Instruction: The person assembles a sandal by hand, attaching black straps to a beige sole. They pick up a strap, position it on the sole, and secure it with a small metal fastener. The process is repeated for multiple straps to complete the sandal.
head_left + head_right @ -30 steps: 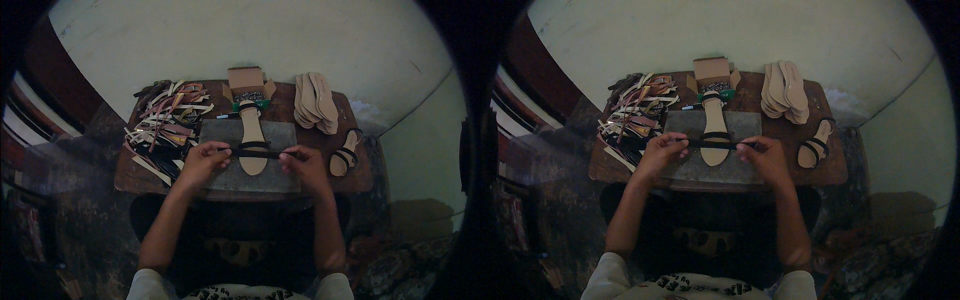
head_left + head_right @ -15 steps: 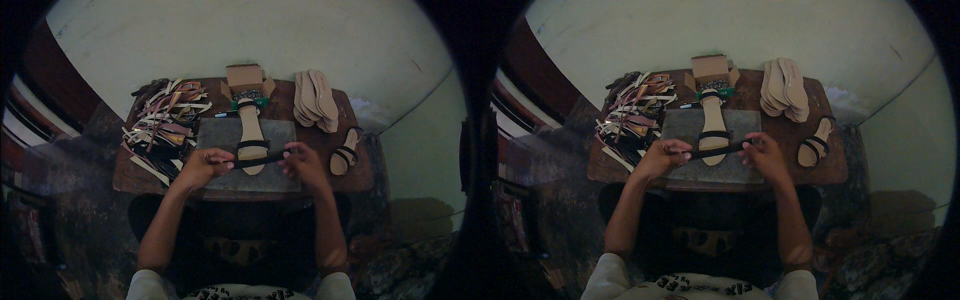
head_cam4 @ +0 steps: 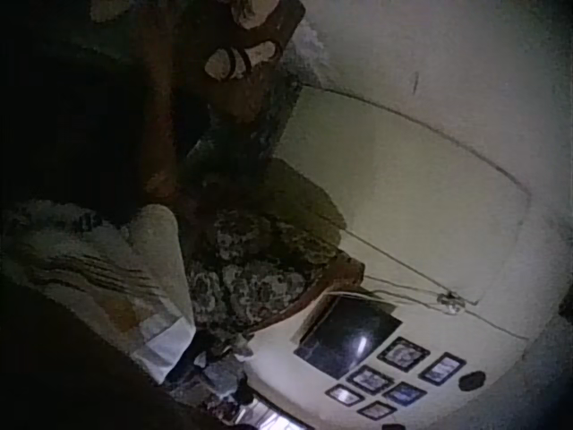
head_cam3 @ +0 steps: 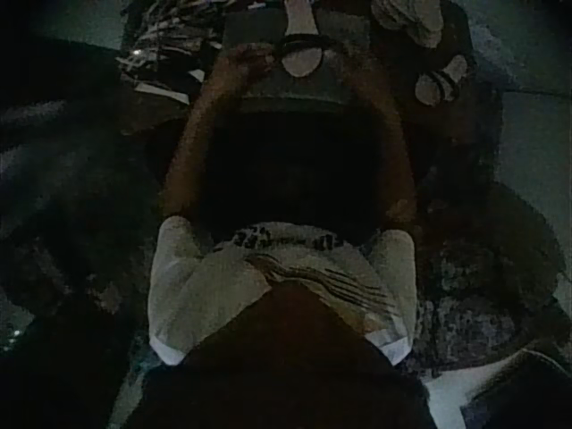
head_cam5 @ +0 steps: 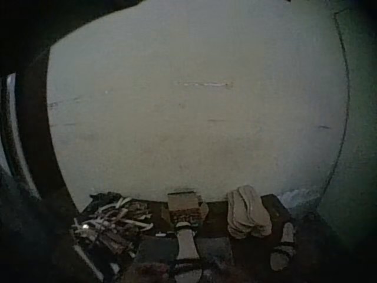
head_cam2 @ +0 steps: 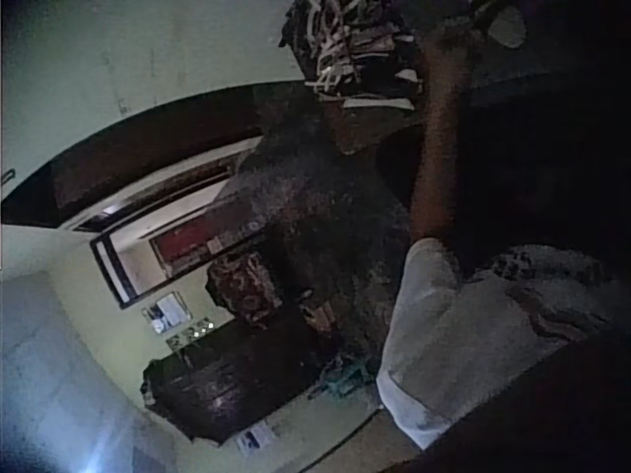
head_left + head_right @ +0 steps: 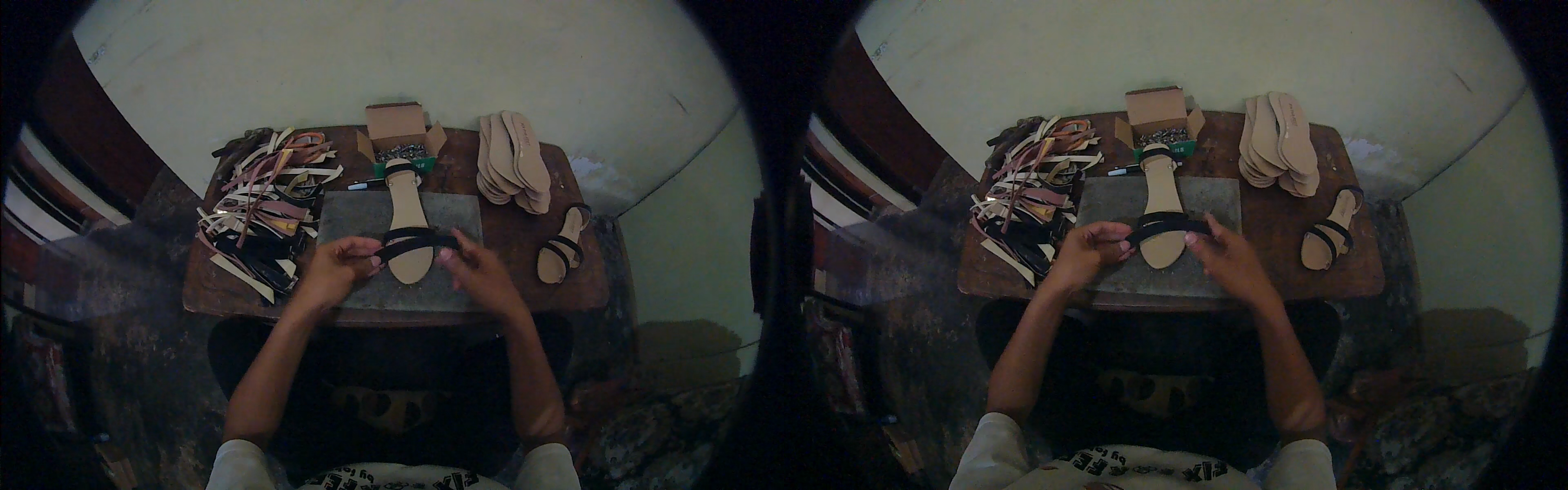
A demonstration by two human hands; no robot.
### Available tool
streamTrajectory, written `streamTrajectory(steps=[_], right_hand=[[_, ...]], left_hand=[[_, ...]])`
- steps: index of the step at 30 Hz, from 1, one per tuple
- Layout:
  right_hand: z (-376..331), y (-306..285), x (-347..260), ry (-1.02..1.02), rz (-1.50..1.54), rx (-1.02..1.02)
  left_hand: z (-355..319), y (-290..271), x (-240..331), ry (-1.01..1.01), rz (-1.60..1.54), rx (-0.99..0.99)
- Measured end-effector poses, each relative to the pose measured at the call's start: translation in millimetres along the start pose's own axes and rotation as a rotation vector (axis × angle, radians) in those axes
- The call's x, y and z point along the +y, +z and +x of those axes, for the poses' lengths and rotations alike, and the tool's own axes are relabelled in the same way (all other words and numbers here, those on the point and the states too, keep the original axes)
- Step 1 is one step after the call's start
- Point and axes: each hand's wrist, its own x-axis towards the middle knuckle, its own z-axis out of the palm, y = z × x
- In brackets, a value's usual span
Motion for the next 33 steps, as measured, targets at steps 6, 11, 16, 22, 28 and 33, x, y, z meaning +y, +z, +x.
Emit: streamTrajectory(steps=[6, 11, 16, 22, 28, 33], right_hand=[[-3, 8, -13, -0.047, -0.156, -0.052], [-5, 19, -16, -0.204, -0.304, 0.173], [-6, 24, -11, -0.363, -0.503, 0.317], [-5, 28, -8, -0.484, -0.565, 0.383], [-3, 30, -3, -0.603, -0.628, 0.545], [-4, 35, -11, -0.570, -0.445, 0.538]], left_hand=[[-3, 4, -1, 0.095, 0.202, 0.013], [-10, 14, 0, 0.245, 0.292, 0.040], [-12, 13, 2, 0.541, 0.745, 0.301], [-13, 14, 0, 0.584, 0.939, 0.433], [-8, 17, 0, 0.759, 0.779, 0.473], [12, 12, -20, 0.629, 0.228, 0.450]])
